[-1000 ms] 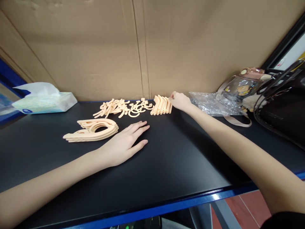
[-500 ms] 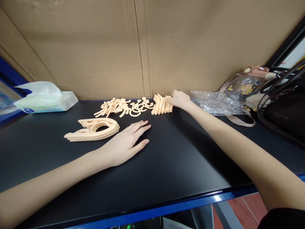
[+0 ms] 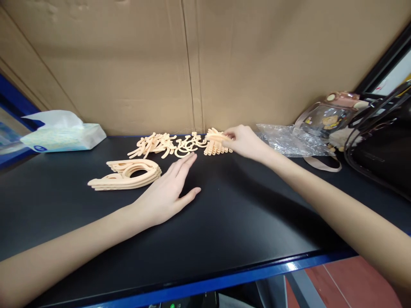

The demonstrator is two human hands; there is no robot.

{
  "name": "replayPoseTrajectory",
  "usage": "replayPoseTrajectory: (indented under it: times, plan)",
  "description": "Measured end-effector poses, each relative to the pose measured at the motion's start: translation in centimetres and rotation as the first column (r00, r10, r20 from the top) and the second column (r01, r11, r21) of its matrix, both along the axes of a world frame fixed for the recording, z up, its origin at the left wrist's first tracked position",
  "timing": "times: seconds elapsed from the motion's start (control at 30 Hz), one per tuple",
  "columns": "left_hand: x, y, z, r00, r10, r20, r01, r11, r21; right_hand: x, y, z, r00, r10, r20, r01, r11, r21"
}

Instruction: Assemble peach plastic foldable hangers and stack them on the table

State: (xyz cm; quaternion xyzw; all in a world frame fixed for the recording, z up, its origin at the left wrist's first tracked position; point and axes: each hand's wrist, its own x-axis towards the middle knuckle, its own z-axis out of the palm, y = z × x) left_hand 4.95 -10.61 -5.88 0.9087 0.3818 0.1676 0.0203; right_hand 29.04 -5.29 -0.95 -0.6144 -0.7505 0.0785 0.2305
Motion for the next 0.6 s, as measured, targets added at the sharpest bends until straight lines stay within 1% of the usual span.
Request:
replayPoseTrajectory:
  times: [0.07,0.1,0.17,0.2,0.33,0.5,0.6]
  plan:
    - [0.1,-0.1,0.0,0.999,0.005,0.053,-0.011,0.995,0.098,-1.3,-2.4,-0.4,0.98,0.196,0.032,-0.195,0.981,-0.014]
    - [0.1,0.0,0.0,0.997,0.006,0.074,-0.016,0.991,0.131,-1.9,-3.5,-0.6,0.963,0.267,0.04,-0.267,0.963,-0.025]
    - [0.1,0.0,0.1,0.995,0.019,0.098,-0.034,0.988,0.151,-3.0,-5.2,-1.3,0.928,0.37,0.042,-0.368,0.929,-0.045]
    - [0.1,0.1,0.2,0.995,0.026,0.093,-0.039,0.989,0.143,-3.3,-5.9,-1.6,0.917,0.398,0.039,-0.396,0.917,-0.041]
    - [-0.1,0.3,0.7,1.0,-0.001,-0.001,0.002,0.994,0.114,-3.7,-7.2,-2.6,0.901,0.428,0.067,-0.425,0.903,-0.057]
    - [-0.4,0.4,1.1,0.993,-0.033,-0.117,0.052,0.986,0.16,-3.2,-7.2,-2.9,0.872,0.474,0.122,-0.468,0.881,-0.073]
    - [-0.5,0.4,1.2,0.985,-0.05,-0.162,0.075,0.985,0.153,-3.3,-7.1,-3.1,0.867,0.477,0.145,-0.477,0.878,-0.039]
